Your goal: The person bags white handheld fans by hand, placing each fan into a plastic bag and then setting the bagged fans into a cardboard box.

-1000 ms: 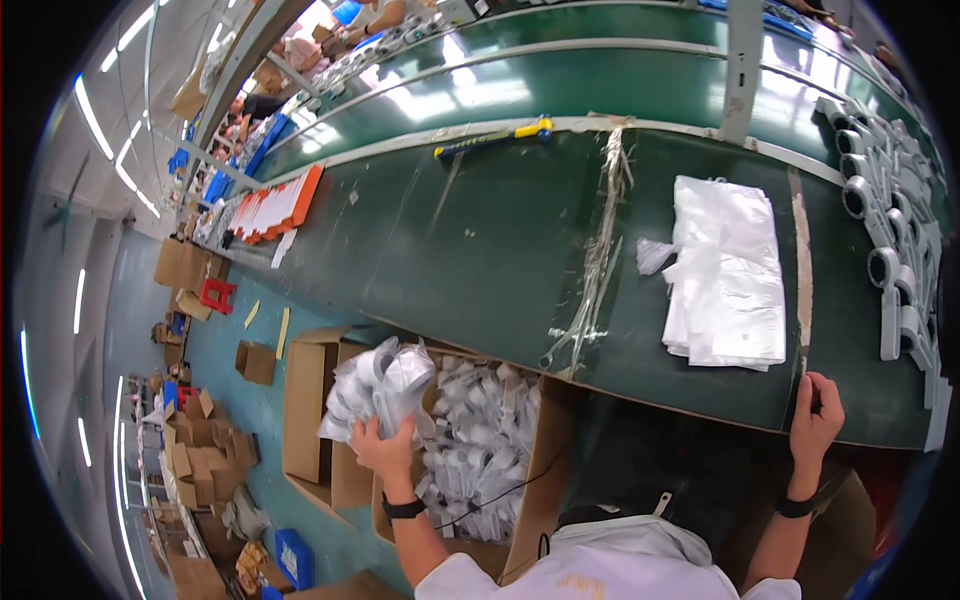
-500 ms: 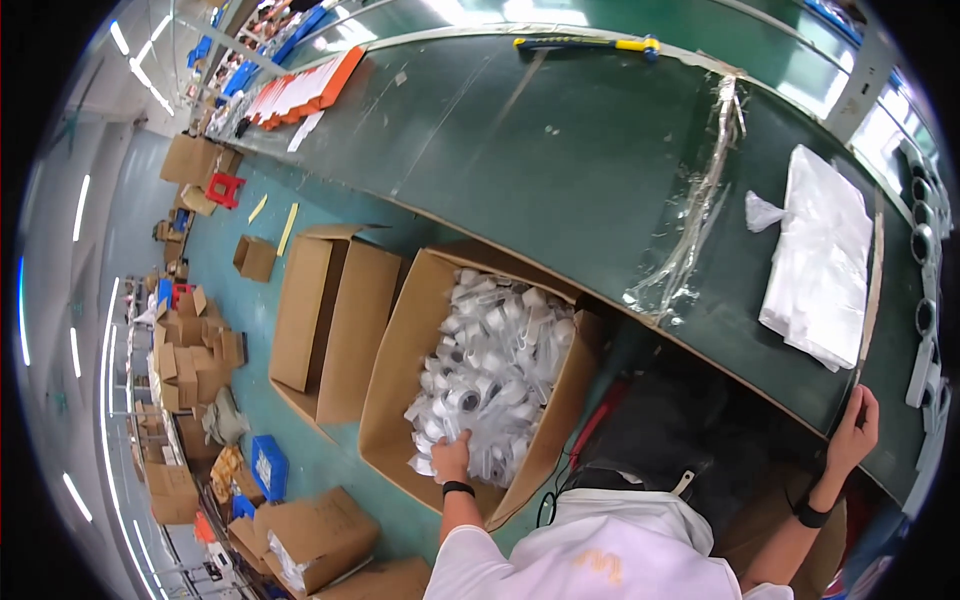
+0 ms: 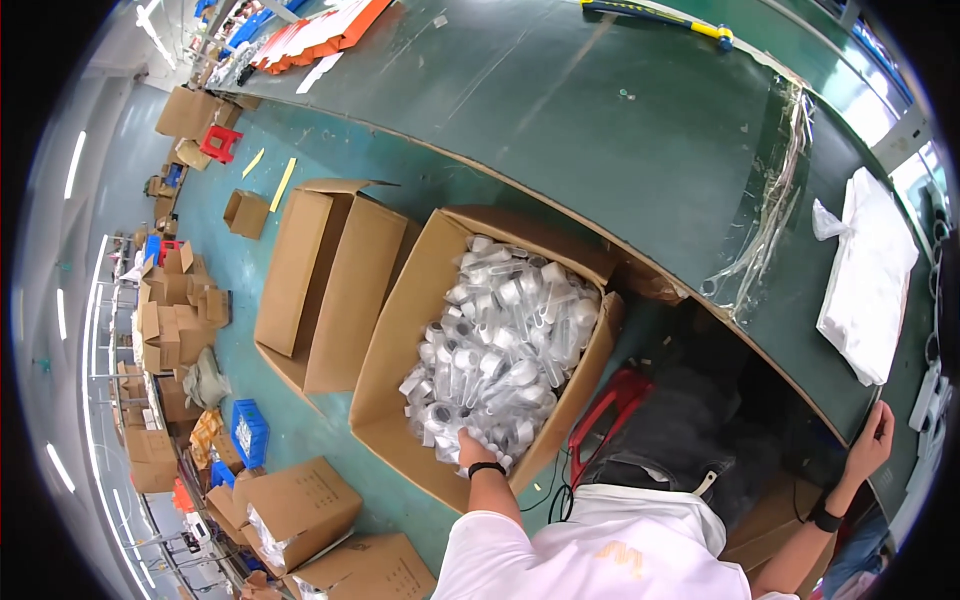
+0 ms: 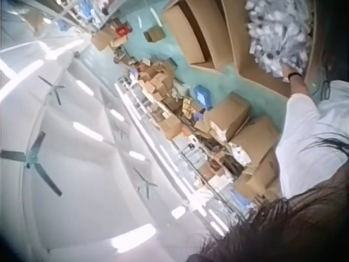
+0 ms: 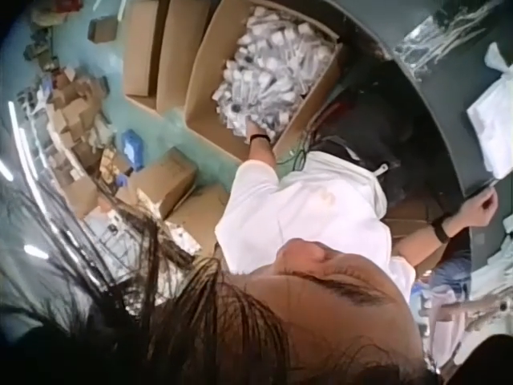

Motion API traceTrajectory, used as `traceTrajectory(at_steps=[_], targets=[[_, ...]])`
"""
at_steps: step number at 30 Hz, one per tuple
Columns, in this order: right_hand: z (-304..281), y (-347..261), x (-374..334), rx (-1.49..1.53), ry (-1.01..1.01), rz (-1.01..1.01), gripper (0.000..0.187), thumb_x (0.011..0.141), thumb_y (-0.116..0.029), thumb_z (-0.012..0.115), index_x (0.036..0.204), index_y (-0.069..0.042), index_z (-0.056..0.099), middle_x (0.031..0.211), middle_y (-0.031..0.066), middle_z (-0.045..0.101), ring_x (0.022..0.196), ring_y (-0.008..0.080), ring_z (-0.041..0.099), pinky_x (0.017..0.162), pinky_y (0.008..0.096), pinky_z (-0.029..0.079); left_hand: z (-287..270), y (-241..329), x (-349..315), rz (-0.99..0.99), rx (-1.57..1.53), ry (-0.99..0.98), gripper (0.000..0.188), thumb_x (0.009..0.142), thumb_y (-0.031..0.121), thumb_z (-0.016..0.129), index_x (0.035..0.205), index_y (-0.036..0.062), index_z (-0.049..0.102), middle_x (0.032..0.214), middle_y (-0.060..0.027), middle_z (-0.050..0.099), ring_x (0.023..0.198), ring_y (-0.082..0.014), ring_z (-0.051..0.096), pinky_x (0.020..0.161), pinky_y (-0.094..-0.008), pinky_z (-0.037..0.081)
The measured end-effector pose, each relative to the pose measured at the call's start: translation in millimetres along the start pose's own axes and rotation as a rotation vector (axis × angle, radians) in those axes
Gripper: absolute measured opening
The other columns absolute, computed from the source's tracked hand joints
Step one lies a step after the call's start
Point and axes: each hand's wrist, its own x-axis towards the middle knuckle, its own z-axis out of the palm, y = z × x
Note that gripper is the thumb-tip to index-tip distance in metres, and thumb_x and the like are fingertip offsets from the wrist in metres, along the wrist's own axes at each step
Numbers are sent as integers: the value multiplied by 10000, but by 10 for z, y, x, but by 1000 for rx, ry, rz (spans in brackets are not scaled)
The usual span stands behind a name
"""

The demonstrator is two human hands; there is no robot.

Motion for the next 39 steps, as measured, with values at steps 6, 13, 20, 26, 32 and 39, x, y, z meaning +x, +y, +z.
traceTrajectory(at_steps=[6, 13, 20, 26, 32, 39], targets=[[-20, 49, 40, -34, 19, -36, 279, 984, -243, 589, 1074, 13, 656, 933, 5, 640, 843, 69, 552, 785, 214, 448, -17, -191, 823, -85, -4, 76, 506, 865, 525, 563, 886, 34, 681, 812, -88, 643, 686, -276, 576, 571, -497, 455], [3, 16, 40, -68, 45, -22, 264, 973, -238, 605, 1062, 4, 664, 897, -4, 632, 807, 62, 535, 737, 202, 433, -219, -140, 1639, 510, 472, 53, 497, 894, 398, 597, 989, -84, 672, 932, -231, 669, 821, -312, 605, 779, -401, 499], [-47, -449, -620, -63, 277, -209, 134, 963, -99, 585, 999, 17, 643, 897, 26, 608, 767, 109, 523, 732, 223, 434, 439, 915, 323, 1065, -180, 25, 125, 885, 70, 560, 914, -39, 613, 884, -68, 619, 801, -175, 533, 744, -324, 444], [-123, -328, -1907, 51, -277, 295, 54, 833, 25, 579, 862, -2, 615, 771, 67, 608, 670, 114, 561, 607, 258, 459, 851, 1156, -1867, 1190, -238, -507, 143, 943, 90, 559, 1033, -16, 592, 979, -97, 616, 853, -157, 590, 799, -286, 476], [-425, -168, -2746, 57, -386, 556, 24, 776, -7, 621, 790, -16, 639, 691, 94, 634, 586, 150, 598, 546, 266, 470, 1177, 708, -3491, 1789, -323, -1245, 93, 908, -26, 540, 992, -22, 580, 953, -97, 617, 824, -165, 592, 755, -267, 485], [-818, -232, -3026, 3, -629, 210, 131, 703, -143, 698, 809, -69, 718, 910, 149, 656, 827, 290, 627, 739, 394, 524, 1832, 333, -4129, 1774, 44, -1403, 107, 893, 28, 607, 989, -15, 625, 915, -66, 630, 783, -125, 605, 726, -246, 491]])
